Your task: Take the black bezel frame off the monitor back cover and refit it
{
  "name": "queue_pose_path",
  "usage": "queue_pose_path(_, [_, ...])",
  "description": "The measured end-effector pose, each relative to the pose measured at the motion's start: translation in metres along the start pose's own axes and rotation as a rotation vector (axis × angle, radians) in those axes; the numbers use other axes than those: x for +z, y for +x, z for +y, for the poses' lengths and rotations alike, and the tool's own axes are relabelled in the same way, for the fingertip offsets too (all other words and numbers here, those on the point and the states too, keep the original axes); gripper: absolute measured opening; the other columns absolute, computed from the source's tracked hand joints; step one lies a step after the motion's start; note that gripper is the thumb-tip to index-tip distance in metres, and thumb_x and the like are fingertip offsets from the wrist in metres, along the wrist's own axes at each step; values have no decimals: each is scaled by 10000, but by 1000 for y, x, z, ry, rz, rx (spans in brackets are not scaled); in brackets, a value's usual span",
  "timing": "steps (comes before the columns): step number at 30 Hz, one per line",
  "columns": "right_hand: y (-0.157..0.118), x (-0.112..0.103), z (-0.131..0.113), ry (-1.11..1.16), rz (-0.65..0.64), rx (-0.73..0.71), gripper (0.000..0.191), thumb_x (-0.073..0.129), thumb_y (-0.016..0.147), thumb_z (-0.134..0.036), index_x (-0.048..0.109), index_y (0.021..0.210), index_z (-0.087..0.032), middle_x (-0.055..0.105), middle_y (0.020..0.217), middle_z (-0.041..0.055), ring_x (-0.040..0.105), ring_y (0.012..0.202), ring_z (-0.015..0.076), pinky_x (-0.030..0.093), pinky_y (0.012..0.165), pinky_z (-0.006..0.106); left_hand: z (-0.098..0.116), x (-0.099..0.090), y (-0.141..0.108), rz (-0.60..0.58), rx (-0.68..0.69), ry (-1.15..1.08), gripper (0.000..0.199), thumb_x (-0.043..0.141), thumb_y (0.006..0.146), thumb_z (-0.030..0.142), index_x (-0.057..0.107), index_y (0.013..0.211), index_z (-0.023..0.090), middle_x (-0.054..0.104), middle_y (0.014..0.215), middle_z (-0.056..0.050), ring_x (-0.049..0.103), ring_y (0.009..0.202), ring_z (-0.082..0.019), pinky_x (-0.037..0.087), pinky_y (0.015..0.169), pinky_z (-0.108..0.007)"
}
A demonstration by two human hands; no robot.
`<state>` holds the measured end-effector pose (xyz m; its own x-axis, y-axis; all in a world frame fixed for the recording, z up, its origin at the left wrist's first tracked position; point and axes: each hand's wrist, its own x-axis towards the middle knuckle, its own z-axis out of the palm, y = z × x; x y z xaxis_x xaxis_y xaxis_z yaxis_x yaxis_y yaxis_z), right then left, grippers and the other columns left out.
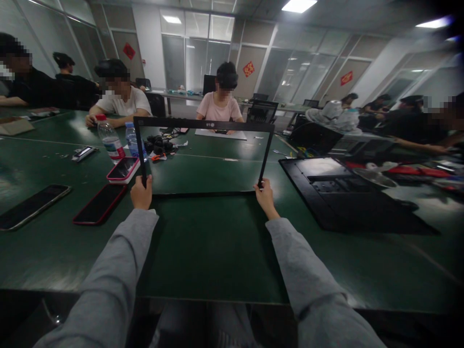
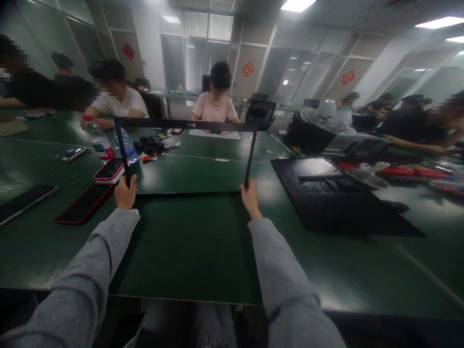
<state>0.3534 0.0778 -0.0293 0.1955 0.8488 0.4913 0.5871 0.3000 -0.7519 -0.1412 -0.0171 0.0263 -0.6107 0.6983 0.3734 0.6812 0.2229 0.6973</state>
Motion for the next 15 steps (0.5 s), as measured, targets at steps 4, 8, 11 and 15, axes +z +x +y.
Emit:
queue_pose_path(4, [0,1,-1,-43,-14,-16,473,539,865,-479,552,1230,-179,692,1047,139,640,871,257,532,836,455,1,-2,-1,-41,8,20,389,420,987,432,591,1239,190,735,1075,-117,692,1008,-266,505,886,-373])
queue_pose_path(8, [1,3,-2,-119,-14,-74,430,504,865,-450,621,1154,-155,687,1088,179,626,964,287,503,930,499,-8,4,3,-86,-3,96,443,417,988,405,603,1319,177,711,1184,-158,659,1107,-303,486,935,-406])
queue_pose_path(11, [2,3,-2,-169,-25,-76,380,496,861,-422,665,1083,-164,697,1087,180,612,1022,301,470,995,520,-15,8,6,-135,9,174,451,449,972,409,662,1286,166,688,1242,-179,637,1146,-321,479,960,-418])
queue_pose_path(15, [2,2,-1,-196,-90,-1,359,507,839,-393,703,1041,-171,725,1043,149,624,989,286,490,972,479,-19,8,7,-226,-5,265,455,500,946,404,696,1277,163,693,1236,-189,636,1140,-327,475,966,-430])
